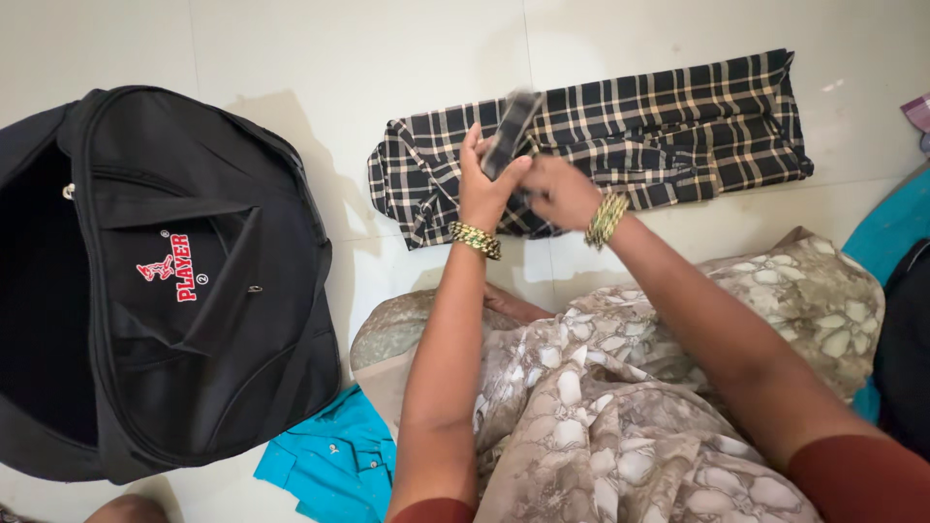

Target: The person folds a plaid shirt by bringing in the sleeves and folding the main body into a square while sitting on the floor.

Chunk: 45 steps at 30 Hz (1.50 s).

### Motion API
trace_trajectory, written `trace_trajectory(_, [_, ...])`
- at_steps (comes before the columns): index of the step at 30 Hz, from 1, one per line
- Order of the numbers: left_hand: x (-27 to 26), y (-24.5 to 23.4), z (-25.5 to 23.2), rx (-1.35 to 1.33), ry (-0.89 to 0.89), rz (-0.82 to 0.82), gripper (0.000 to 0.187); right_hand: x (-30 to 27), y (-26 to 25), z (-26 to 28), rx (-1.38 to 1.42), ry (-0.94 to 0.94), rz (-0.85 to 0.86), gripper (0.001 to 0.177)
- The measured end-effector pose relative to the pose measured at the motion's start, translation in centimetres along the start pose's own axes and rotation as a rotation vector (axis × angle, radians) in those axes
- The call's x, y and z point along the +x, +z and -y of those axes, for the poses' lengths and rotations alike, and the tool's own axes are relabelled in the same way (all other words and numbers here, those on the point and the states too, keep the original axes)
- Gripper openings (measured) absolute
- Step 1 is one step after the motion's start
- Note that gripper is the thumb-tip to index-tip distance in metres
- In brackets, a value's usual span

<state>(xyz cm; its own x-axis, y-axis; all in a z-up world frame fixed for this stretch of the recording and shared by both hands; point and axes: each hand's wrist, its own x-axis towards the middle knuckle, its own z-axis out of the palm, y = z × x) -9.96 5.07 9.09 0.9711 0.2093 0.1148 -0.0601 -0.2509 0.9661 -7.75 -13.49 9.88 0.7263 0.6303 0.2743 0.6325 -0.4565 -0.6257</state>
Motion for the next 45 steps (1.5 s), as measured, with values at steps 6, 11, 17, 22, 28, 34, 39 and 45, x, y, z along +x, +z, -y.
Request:
trace_trajectory(6, [-1.0, 1.6, -0.8, -0.085, -0.200, 0.013, 0.044, -3.4, -3.0, 3.3, -0.044, 0.236, -0.103, 0.040])
trace_trajectory(11, [-2.6, 2.3, -3.3, 0.235, 0.252, 0.437, 0.025, -4.0, -9.4, 6.2, -0.168, 0.221, -0.448, 0.080])
trace_trajectory(17, [-2.4, 1.5, -6.7, 0.259, 0.146, 0.453, 0.028, -6.5, -13.0, 5.4, 0.026, 0.479, -0.022, 0.016])
trace_trajectory(22, [-0.4, -6.6, -7.1, 0.335, 0.232, -0.048, 0.035, -6.8, -18.1, 7.3, 0.722, 0.478, -0.516, 0.028])
trace_trajectory(28, [-1.7, -11.1, -7.7, 0.592, 0.042, 0.084, 0.046, -6.2, -23.4, 12.9, 1.268, 0.347, -0.552, 0.026])
trace_trajectory(34, [-1.5, -9.1, -6.8, 0.851, -0.242, 0.374, 0.096, -5.2, -23.9, 12.2, 1.299, 0.430, -0.523, 0.021])
trace_trajectory(39, [-0.4, -8.5, -1.2, 0.849, -0.215, 0.297, 0.066, -5.5, -23.7, 9.1, 1.263, 0.489, -0.555, 0.018])
trace_trajectory(45, [0.3, -8.0, 0.3, 0.933, -0.389, 0.542, 0.049, -7.6, -24.5, 5.3, 1.227, 0.509, -0.639, 0.014])
